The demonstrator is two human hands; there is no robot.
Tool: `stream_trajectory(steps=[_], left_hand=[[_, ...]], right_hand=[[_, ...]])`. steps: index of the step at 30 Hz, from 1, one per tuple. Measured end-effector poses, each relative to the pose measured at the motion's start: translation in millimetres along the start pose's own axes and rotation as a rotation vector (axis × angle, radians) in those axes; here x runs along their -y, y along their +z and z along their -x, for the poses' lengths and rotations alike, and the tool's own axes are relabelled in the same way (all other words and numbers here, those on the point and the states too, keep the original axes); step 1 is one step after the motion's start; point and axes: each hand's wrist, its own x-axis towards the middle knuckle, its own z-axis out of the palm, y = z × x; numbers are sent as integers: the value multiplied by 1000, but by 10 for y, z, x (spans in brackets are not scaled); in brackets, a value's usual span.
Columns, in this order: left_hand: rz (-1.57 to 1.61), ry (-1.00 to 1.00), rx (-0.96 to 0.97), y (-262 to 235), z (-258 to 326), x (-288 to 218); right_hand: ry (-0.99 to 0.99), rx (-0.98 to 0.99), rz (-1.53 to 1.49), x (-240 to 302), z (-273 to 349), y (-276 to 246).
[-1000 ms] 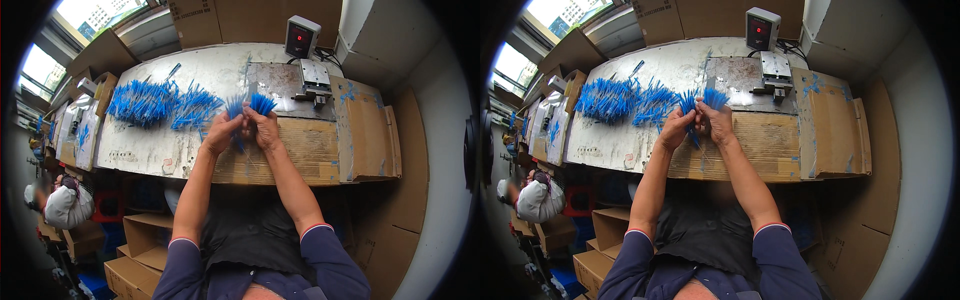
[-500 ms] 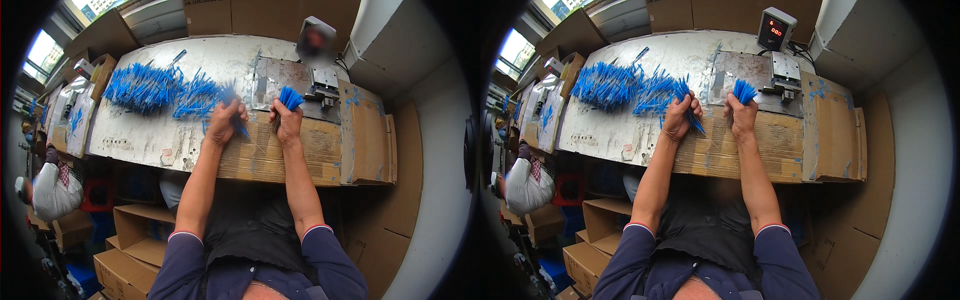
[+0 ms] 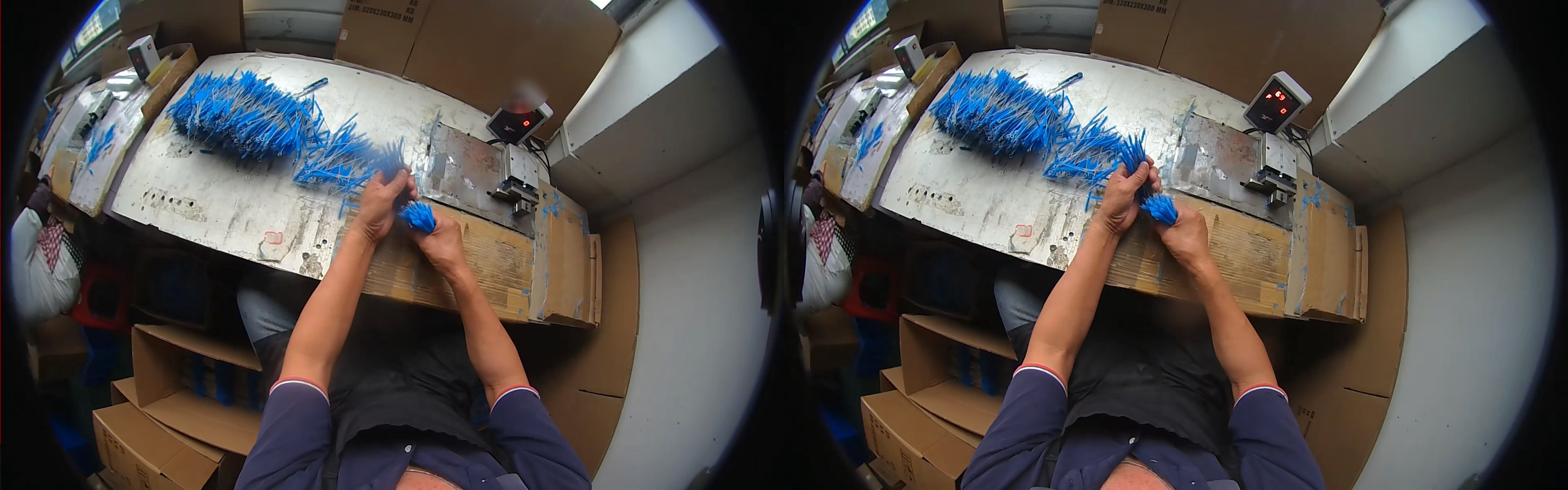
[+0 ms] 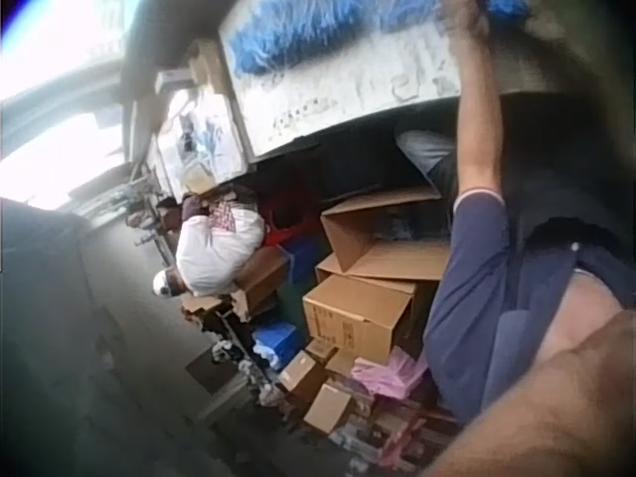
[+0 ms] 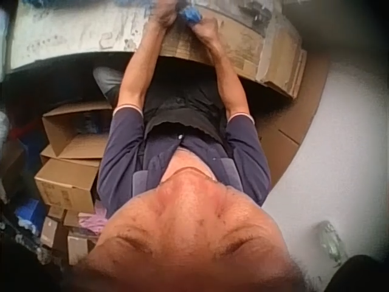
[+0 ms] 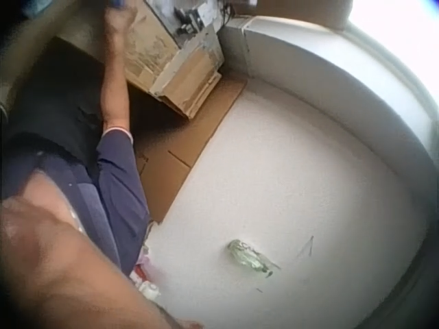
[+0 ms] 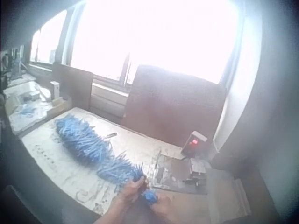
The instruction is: The worker is grouping blue plastic filaments into bundles and inserting them into an assembly machine to create brushes.
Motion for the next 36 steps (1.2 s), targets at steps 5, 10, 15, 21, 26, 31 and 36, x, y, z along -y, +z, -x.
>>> stream_trajectory(steps=[5, 10, 15, 21, 26, 31, 36], left_hand=[[49, 11, 0, -31, -19, 2], [200, 81, -77, -169, -76, 4], [324, 22, -78, -216, -28, 3], [410, -138, -3, -62, 140, -42], [362, -198, -16, -97, 186, -95], [434, -205, 16, -170, 110, -25], [444, -217, -2, -334, 47, 30]], right_hand=[[20, -14, 15, 15, 51, 1], [360, 78, -303, 149, 270, -185], [306, -116, -530, 161, 382, -201], [93, -309, -647, 187, 341, 75], [-21, -278, -649, 200, 335, 362], [-343, -337, -232, 103, 279, 461], [-643, -336, 20, 267, 241, 519]])
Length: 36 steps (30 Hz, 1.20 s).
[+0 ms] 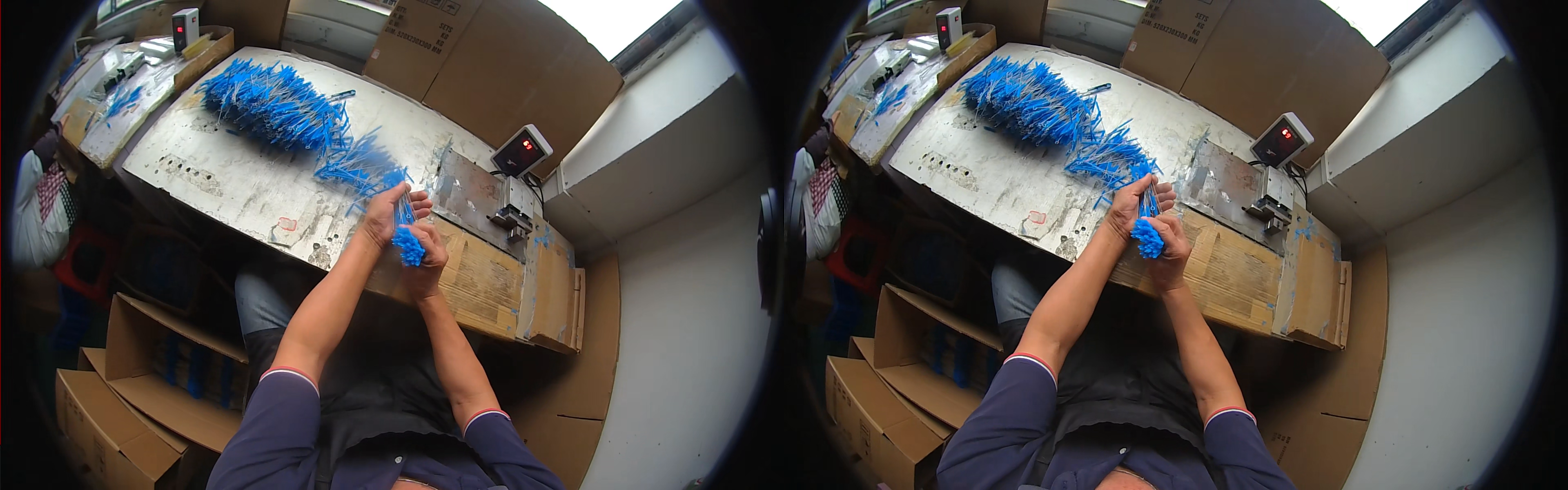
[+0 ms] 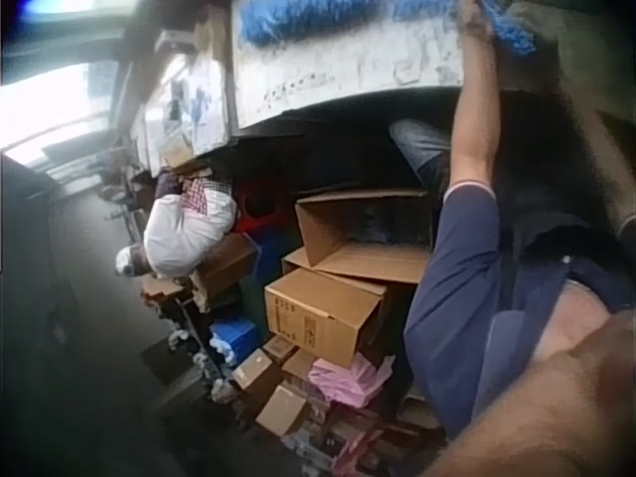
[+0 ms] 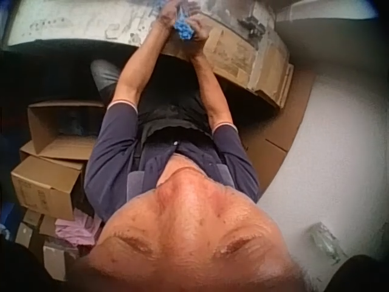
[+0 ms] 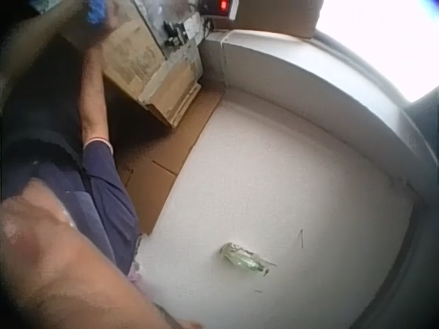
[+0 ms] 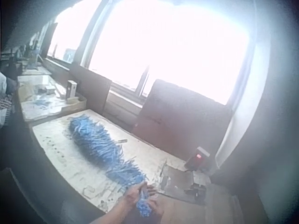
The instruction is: The worker is grouping blue plastic filaments into bundles and inserting them into an assembly machine to create brushes.
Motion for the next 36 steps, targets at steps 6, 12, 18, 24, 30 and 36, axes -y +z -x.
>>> stream_trajectory(steps=[6, 12, 18, 24, 30, 36], left_hand=[[-36, 74, -16, 5, -10, 18], [25, 65, 15, -60, -76, 11], [-54, 110, -38, 16, -8, -19], [-461, 109, -72, 303, 62, 147], [-696, 106, -95, 404, 113, 177], [-815, 99, -58, 454, 117, 173]], right_hand=[[-130, 46, 65, 226, -7, -162], [416, -232, -260, 288, 155, -305], [457, -429, -483, 402, -160, -523], [572, -485, -483, 167, -306, -476], [581, -554, -561, -23, -497, -359], [734, -552, -789, -154, -557, -318]])
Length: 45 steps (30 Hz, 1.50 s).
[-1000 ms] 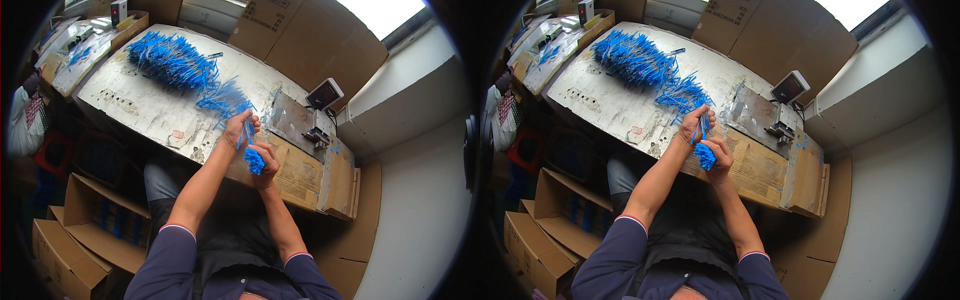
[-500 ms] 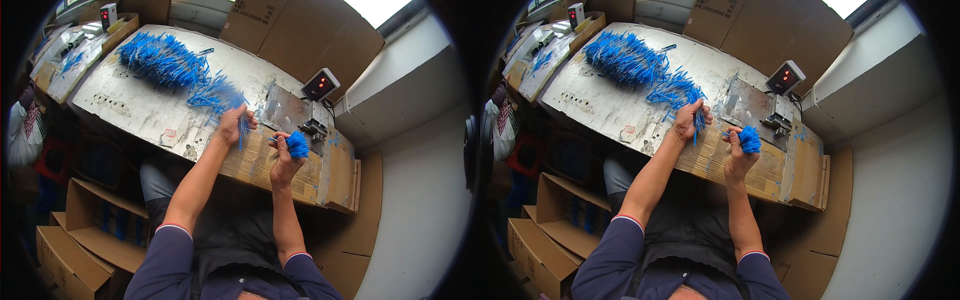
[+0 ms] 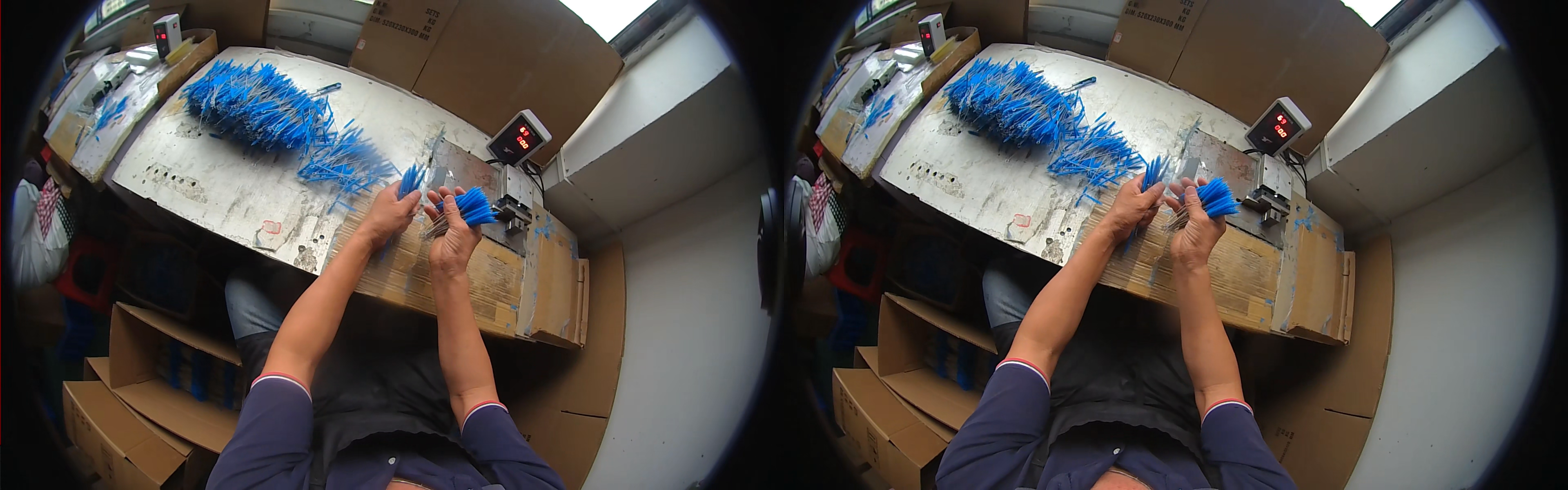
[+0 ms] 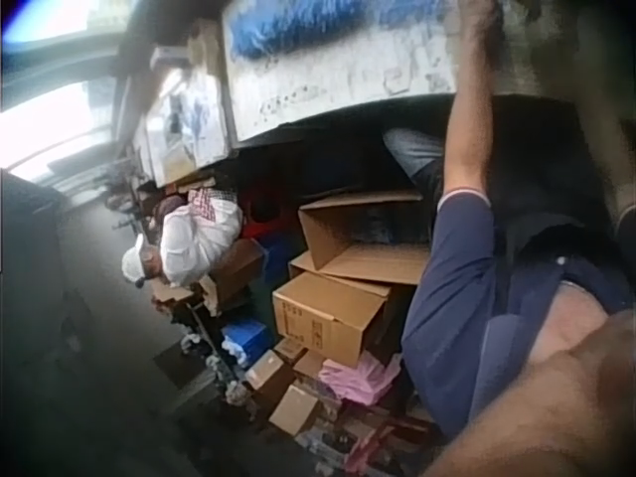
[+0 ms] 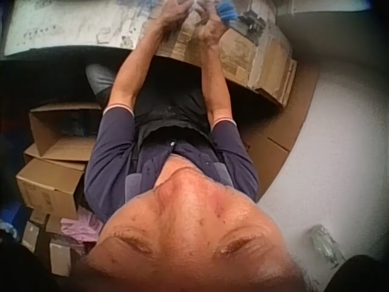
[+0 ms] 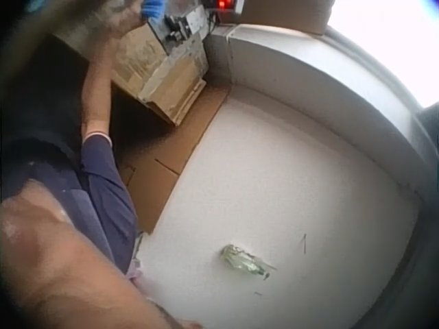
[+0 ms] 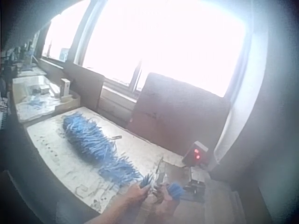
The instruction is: The worker is grouping blue plastic filaments into bundles and inserting them into an assembly machine to create brushes.
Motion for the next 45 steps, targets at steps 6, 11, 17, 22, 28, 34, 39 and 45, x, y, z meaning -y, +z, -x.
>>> stream_trajectory(steps=[6, 11, 17, 22, 28, 34, 39, 45], left_hand=[[-25, 1, -1, 61, 5, -40], [36, -10, 40, -56, -22, 20], [365, 30, -66, -165, -102, 29], [501, 1, -68, -208, -133, 58], [561, -51, -72, -286, -157, 99], [526, -73, -24, -314, -199, 131], [517, -66, -79, -345, -198, 130], [406, 43, -105, -182, -144, 44]], right_hand=[[98, 46, -98, -168, 35, -23], [-39, 27, 40, -162, 36, -20], [-261, 10, 258, 19, 46, -230], [-161, 148, 276, -326, 218, -432], [-493, 489, 815, -235, 373, -348], [-764, 670, 990, -305, 371, -234], [-839, 751, 974, -277, 434, -190], [-624, 365, 554, -107, 576, -84]])
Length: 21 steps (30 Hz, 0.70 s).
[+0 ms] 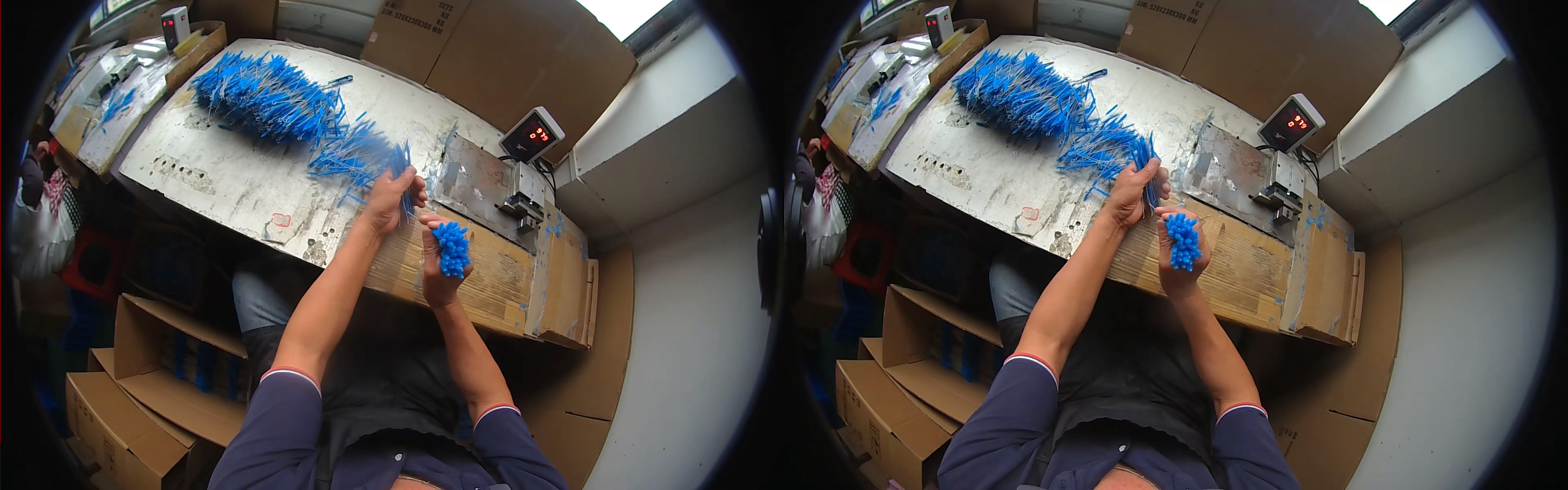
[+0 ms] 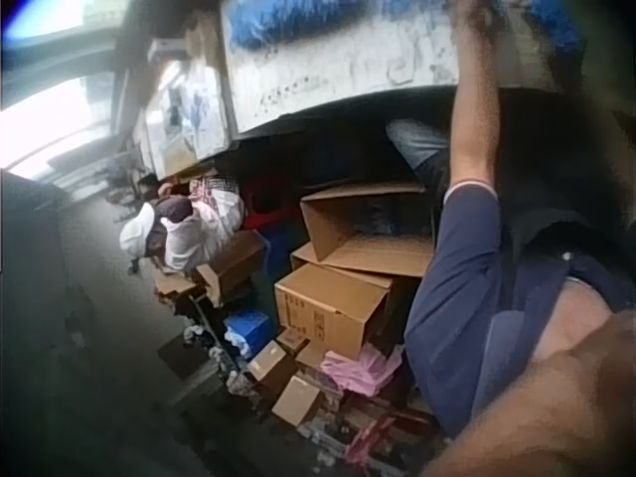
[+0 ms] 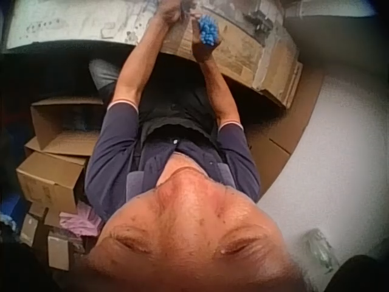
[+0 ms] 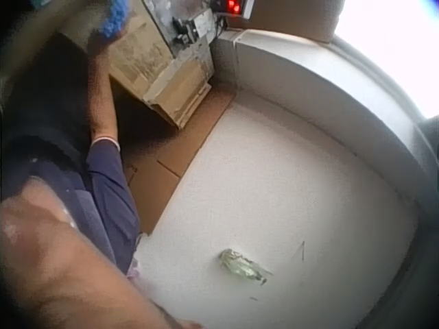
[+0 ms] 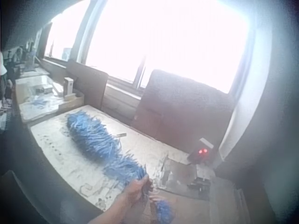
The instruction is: The worker is grouping blue plastic filaments into bundles and inserting them into an assembly machine to create brushes.
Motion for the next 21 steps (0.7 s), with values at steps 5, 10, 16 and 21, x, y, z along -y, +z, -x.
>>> stream_trajectory(steps=[5, 10, 16, 21], left_hand=[[-276, 66, 107, 112, 104, 6], [-414, 44, 171, 136, 133, 26], [-586, 44, 177, 138, 101, 103], [-685, 89, 176, 193, 112, 111]], right_hand=[[327, -147, -173, -141, -333, -163], [595, -134, -272, -391, -511, -124], [483, -145, -195, -682, -474, -27], [555, -200, -268, -714, -476, -55]])
